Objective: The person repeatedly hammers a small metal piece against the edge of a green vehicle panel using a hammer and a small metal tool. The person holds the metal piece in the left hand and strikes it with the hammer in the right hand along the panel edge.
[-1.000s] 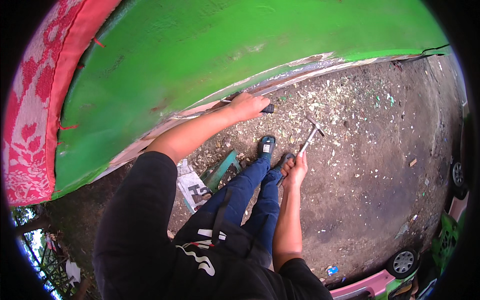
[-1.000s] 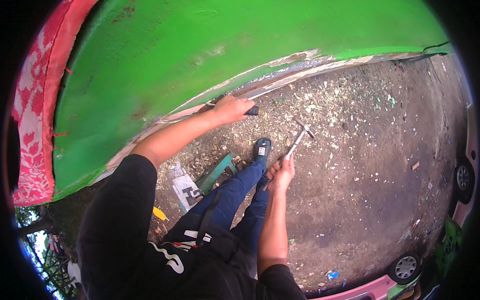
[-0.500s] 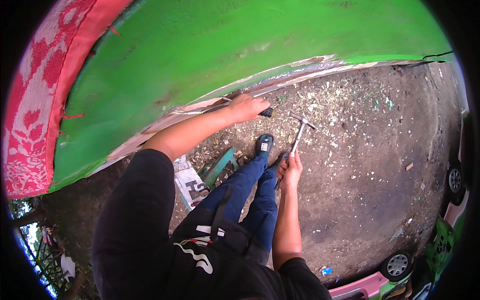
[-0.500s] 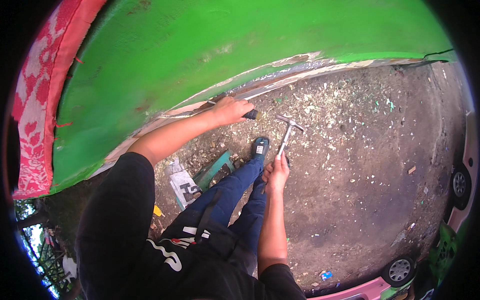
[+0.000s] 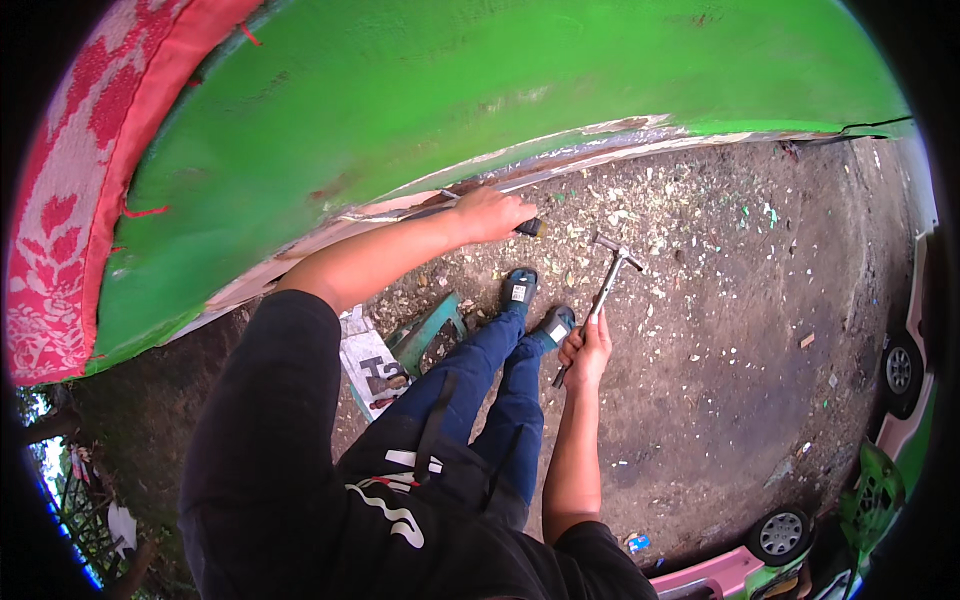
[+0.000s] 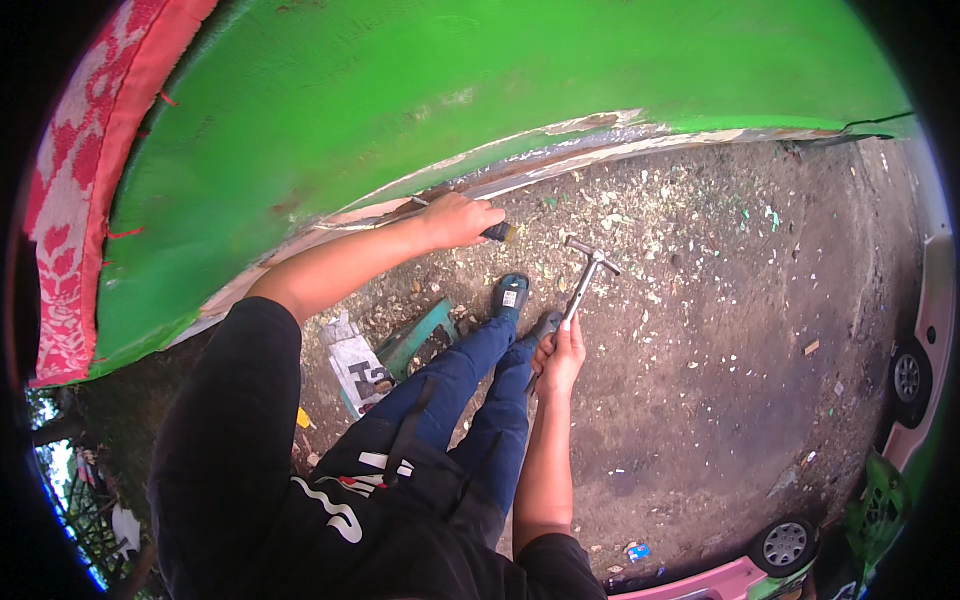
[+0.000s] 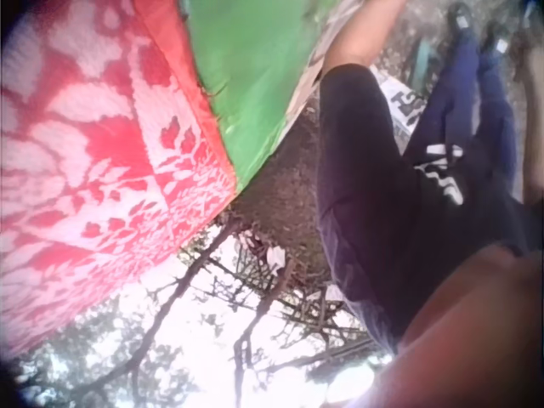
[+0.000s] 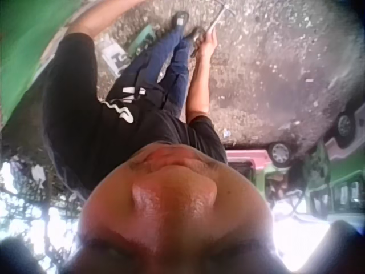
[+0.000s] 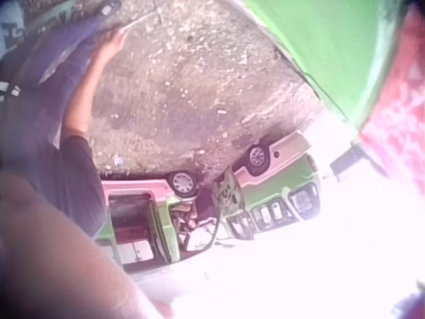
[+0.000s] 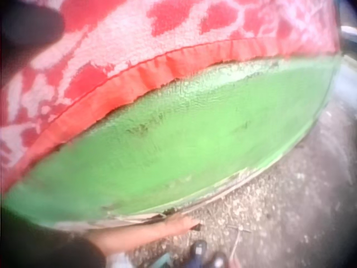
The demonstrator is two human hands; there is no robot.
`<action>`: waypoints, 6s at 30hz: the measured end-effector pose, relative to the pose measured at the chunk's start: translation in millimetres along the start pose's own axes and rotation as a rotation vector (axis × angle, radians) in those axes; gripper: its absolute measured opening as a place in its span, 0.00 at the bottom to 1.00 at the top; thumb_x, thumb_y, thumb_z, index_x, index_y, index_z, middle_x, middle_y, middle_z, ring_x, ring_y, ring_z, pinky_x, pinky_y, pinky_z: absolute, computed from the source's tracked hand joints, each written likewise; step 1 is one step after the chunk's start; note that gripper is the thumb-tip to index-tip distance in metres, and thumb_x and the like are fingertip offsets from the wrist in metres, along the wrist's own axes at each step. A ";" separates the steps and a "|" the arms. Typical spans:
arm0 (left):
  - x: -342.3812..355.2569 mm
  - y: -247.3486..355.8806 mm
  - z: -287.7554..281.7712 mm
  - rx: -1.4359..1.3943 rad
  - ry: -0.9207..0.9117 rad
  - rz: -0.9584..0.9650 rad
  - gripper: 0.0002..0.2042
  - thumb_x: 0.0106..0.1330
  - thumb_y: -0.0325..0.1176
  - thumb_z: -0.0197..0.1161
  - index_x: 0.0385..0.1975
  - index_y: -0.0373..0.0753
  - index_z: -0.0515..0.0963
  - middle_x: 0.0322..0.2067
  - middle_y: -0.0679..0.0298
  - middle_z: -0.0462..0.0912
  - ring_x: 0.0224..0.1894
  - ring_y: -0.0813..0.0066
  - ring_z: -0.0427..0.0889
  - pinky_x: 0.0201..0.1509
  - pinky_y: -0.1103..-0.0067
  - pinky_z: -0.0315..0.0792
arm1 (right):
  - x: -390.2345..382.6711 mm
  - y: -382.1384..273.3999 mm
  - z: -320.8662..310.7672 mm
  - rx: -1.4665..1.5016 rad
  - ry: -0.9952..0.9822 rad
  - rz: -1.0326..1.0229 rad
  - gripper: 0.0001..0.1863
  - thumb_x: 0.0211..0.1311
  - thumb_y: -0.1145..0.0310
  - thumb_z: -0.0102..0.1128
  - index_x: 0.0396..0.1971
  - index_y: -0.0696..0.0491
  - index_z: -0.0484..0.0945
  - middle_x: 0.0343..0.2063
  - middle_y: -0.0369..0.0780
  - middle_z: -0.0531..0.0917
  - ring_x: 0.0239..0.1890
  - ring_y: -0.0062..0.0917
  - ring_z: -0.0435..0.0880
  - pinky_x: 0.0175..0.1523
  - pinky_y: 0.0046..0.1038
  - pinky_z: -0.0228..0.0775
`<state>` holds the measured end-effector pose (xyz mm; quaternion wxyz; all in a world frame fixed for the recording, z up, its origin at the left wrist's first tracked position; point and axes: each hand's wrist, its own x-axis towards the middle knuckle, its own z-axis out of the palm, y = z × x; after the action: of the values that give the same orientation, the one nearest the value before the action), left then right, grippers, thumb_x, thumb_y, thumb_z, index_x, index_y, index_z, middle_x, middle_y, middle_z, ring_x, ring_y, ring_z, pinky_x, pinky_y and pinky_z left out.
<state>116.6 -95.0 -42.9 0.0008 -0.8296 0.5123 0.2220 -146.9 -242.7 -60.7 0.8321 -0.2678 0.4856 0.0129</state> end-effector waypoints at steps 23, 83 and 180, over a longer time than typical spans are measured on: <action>10.5 -4.0 13.4 0.020 0.063 -0.015 0.14 0.54 0.35 0.67 0.39 0.45 0.72 0.30 0.58 0.81 0.30 0.56 0.85 0.32 0.63 0.78 | 5.7 6.1 -6.7 -0.017 -0.003 0.036 0.19 0.75 0.59 0.46 0.63 0.40 0.65 0.14 0.28 0.58 0.10 0.12 0.54 0.13 0.18 0.44; -92.6 52.9 -58.6 -0.298 0.300 -0.005 0.24 0.57 0.30 0.65 0.56 0.48 0.71 0.49 0.63 0.74 0.58 0.63 0.73 0.72 0.59 0.56 | -173.3 -141.1 -18.3 -0.659 -0.029 -0.199 0.21 0.73 0.64 0.49 0.63 0.46 0.66 0.12 0.24 0.57 0.10 0.09 0.54 0.14 0.17 0.43; -209.6 54.2 5.7 -1.698 2.223 -0.343 0.20 0.60 0.20 0.67 0.45 0.32 0.62 0.41 0.56 0.77 0.44 0.71 0.82 0.48 0.78 0.80 | -146.4 -153.8 244.8 -1.683 -0.730 -0.932 0.09 0.65 0.69 0.61 0.37 0.61 0.80 0.16 0.29 0.70 0.16 0.10 0.64 0.20 0.18 0.52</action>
<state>-10.5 58.6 41.5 -0.8654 -0.3683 -0.1488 -0.3056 15.2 -227.3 219.5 0.3940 -0.9057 -0.1153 0.1054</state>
